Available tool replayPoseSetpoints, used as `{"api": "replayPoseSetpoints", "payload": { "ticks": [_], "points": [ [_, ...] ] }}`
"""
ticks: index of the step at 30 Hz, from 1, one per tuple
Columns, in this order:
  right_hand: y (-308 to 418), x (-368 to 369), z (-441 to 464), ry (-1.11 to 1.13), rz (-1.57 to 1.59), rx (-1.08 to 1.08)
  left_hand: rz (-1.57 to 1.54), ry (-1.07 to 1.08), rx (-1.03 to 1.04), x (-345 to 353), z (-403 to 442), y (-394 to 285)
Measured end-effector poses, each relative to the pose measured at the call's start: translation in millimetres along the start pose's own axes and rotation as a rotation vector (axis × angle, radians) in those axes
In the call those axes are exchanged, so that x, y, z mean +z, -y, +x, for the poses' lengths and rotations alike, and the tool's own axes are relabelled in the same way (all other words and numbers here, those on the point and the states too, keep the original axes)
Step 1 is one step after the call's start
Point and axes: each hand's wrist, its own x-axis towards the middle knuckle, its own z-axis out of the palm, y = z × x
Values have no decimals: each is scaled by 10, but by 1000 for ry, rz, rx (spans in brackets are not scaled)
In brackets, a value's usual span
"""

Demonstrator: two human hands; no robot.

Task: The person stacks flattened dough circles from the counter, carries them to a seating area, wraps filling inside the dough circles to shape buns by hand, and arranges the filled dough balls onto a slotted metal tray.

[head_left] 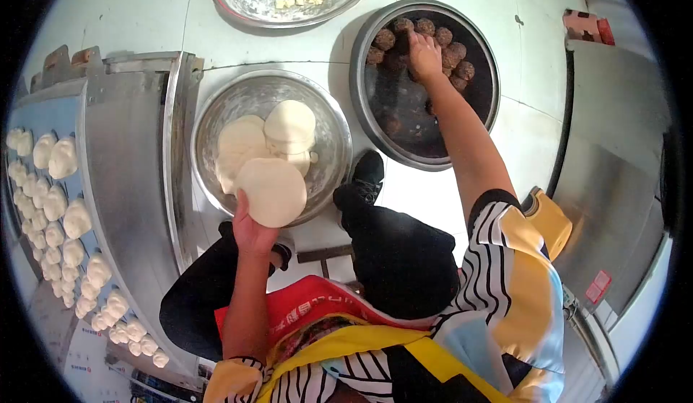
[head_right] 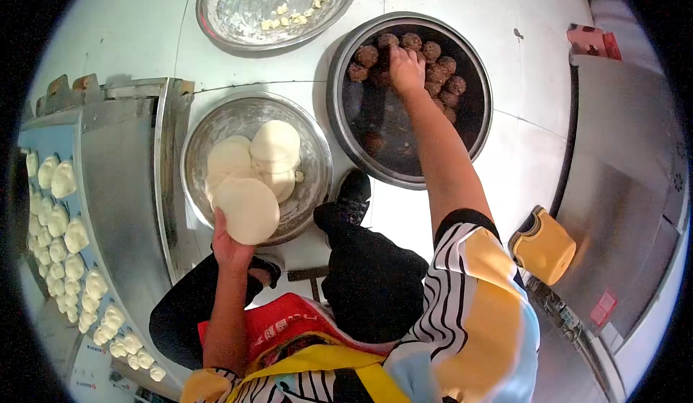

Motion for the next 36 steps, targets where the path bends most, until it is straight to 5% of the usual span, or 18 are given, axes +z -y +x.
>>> {"api": "replayPoseSetpoints", "payload": {
  "ticks": [7,11,14,17,20,23,25,26,30,36],
  "points": [
    [105,137,116,109,-154,136,52,20,22,31,-99,-91],
    [4,65,56,32,64,80,108,-59,43,180,-29,-41],
    [540,-1081,-175,241,625,93,124,-73,46,278,47,-39],
    [1268,-2356,-624,553,948,-219,125,27,45,464,29,0],
    [1887,-3061,-997,642,827,-547,108,198,9,723,-135,20],
    [2406,-3263,-1302,327,364,-666,-1,328,-46,891,-428,59],
    [2515,-3407,-1518,273,450,-742,121,367,18,993,-679,-4],
    [2561,-3462,-1610,256,490,-786,485,375,199,924,-731,-36],
    [2762,-3562,-1957,222,594,-836,140,418,23,993,-1209,-181],
    [3066,-3797,-2390,61,685,-819,506,316,335,860,-1707,-304]
  ]
}}
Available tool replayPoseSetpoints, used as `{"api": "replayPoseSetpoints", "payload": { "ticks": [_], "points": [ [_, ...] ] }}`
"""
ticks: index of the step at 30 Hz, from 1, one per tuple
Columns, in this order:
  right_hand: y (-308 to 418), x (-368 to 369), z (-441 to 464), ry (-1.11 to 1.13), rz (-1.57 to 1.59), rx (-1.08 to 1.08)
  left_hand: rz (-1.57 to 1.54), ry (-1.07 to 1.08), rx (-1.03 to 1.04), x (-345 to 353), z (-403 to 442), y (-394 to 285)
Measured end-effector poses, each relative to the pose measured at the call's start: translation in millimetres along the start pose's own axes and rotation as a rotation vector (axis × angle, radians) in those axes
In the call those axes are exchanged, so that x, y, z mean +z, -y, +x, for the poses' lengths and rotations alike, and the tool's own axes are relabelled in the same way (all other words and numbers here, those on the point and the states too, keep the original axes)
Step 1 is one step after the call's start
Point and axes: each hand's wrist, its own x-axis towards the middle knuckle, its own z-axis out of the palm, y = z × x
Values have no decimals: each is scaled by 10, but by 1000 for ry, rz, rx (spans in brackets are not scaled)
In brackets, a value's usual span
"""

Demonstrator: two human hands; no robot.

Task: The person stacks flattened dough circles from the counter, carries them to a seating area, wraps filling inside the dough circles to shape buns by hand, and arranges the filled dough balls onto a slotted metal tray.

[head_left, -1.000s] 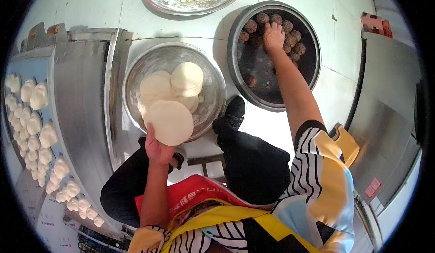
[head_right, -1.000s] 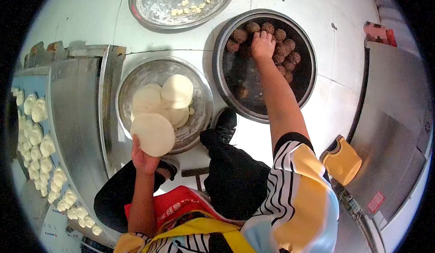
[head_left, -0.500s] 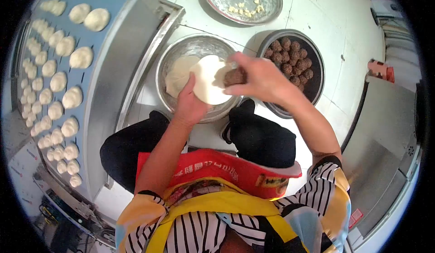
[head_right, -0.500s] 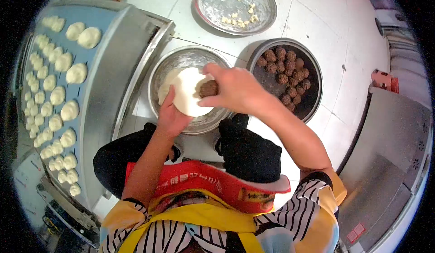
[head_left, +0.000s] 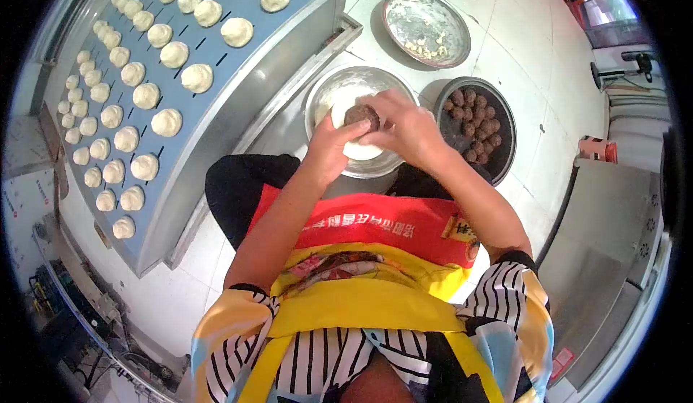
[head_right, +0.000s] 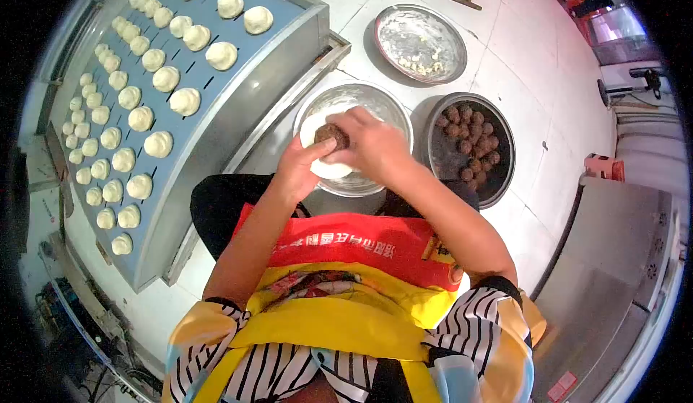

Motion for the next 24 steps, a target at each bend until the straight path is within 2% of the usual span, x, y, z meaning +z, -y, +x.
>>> {"api": "replayPoseSetpoints", "payload": {
  "ticks": [3,7,15,19,22,24],
  "points": [
    [-205,11,-7,-51,403,432,-60,24,-5,-109,-148,-122],
    [-245,96,37,233,1026,697,-115,35,-76,-44,-338,-250],
    [-136,160,82,145,1081,463,113,-8,21,4,-402,-262],
    [-210,213,60,170,866,375,245,3,-18,-30,-347,-245],
    [-113,195,14,41,687,321,297,-23,21,9,-343,-204],
    [-56,179,39,-38,799,325,329,-51,94,56,-331,-182]
  ]
}}
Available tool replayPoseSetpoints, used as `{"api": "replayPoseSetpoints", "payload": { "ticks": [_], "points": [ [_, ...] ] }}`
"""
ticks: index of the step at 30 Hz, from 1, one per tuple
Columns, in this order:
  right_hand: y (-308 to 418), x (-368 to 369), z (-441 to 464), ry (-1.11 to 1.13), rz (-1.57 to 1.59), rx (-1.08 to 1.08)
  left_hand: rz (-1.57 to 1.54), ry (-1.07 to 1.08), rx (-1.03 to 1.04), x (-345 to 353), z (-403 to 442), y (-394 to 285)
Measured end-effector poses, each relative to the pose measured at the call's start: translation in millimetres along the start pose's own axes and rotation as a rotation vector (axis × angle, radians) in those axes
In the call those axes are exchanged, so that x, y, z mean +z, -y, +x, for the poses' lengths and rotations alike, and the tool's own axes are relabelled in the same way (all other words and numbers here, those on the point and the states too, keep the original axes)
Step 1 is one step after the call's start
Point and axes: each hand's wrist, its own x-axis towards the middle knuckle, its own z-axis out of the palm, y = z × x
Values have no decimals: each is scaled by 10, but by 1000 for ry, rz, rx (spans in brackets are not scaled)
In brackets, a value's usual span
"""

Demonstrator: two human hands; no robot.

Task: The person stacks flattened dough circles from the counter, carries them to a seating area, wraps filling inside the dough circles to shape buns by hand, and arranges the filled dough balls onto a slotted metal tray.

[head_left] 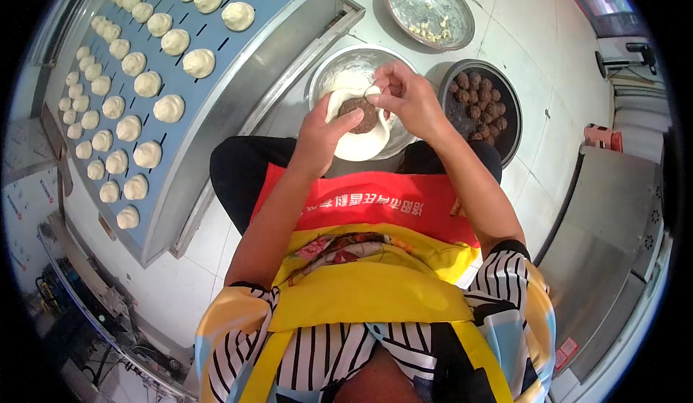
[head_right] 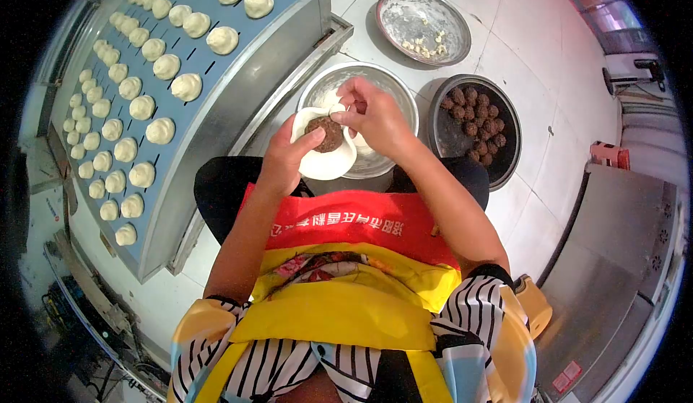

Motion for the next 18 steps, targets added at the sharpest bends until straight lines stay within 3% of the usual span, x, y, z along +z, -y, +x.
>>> {"api": "replayPoseSetpoints", "payload": {
  "ticks": [4,7,10,13,16,18],
  "points": [
    [-6,-51,-7,99,-116,-124,189,-24,17,-11,14,-16],
    [7,-57,-12,157,-25,-194,343,7,-47,-14,-41,-140],
    [-73,-36,-31,163,-78,-58,408,124,-99,-150,43,-140],
    [-47,12,-58,61,107,80,494,-7,84,-157,40,-67],
    [-86,10,-8,123,9,133,618,-100,64,-129,7,-71],
    [-54,0,-27,179,-48,44,618,-55,42,-152,5,-84]
  ]
}}
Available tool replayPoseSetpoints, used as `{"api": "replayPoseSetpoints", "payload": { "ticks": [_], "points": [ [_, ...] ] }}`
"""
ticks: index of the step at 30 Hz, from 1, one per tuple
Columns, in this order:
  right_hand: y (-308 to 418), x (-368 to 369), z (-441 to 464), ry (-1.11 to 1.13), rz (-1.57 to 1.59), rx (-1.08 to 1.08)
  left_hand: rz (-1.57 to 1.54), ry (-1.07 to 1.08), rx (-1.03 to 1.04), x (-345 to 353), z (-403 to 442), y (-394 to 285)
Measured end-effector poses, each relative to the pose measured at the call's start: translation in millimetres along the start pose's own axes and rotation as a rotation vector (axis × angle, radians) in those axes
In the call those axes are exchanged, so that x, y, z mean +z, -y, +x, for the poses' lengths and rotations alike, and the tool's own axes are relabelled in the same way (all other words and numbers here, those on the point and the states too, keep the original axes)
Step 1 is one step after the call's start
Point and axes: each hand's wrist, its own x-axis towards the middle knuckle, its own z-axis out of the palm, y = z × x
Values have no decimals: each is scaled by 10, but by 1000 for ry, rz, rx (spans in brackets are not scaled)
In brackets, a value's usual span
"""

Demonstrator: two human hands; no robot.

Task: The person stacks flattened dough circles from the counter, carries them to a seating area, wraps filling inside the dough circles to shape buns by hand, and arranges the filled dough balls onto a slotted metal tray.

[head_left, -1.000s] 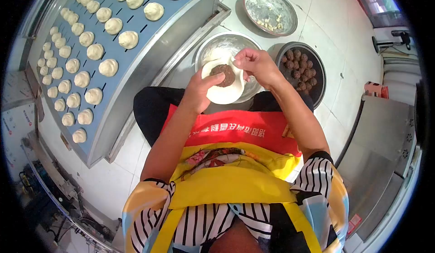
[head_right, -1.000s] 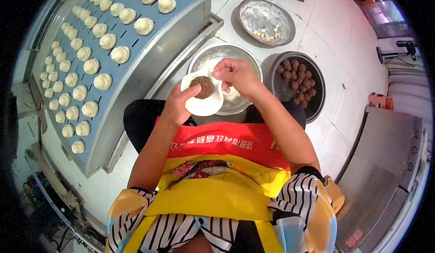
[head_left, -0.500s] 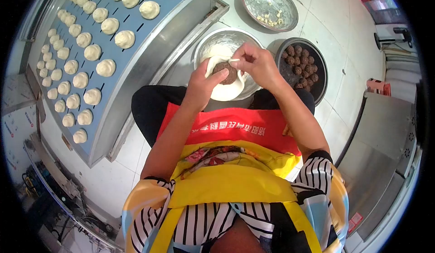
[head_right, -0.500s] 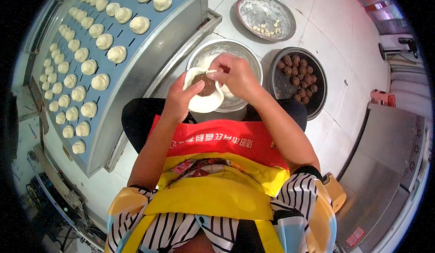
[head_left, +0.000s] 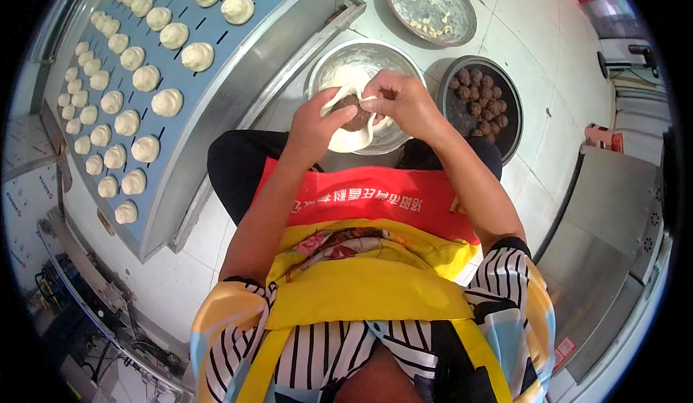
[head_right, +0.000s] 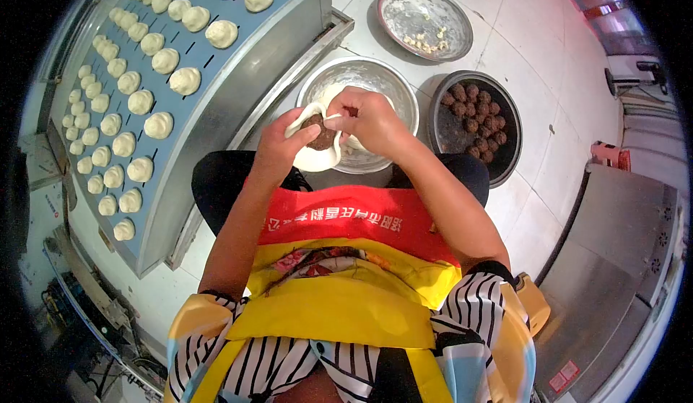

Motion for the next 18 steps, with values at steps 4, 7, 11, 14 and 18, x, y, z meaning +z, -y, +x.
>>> {"api": "replayPoseSetpoints", "payload": {
  "ticks": [4,7,11,14,18],
  "points": [
    [46,38,-33,18,-33,-205,39,81,14,-116,11,-23],
    [-39,90,-40,-47,-151,-281,53,164,88,-177,109,-25],
    [-6,144,-46,-151,-10,-111,101,-145,25,-85,98,44],
    [-72,148,-29,-113,-148,-219,158,-197,99,8,6,-19],
    [-27,158,-20,-123,-136,-357,165,-212,177,-1,-8,-28]
  ]
}}
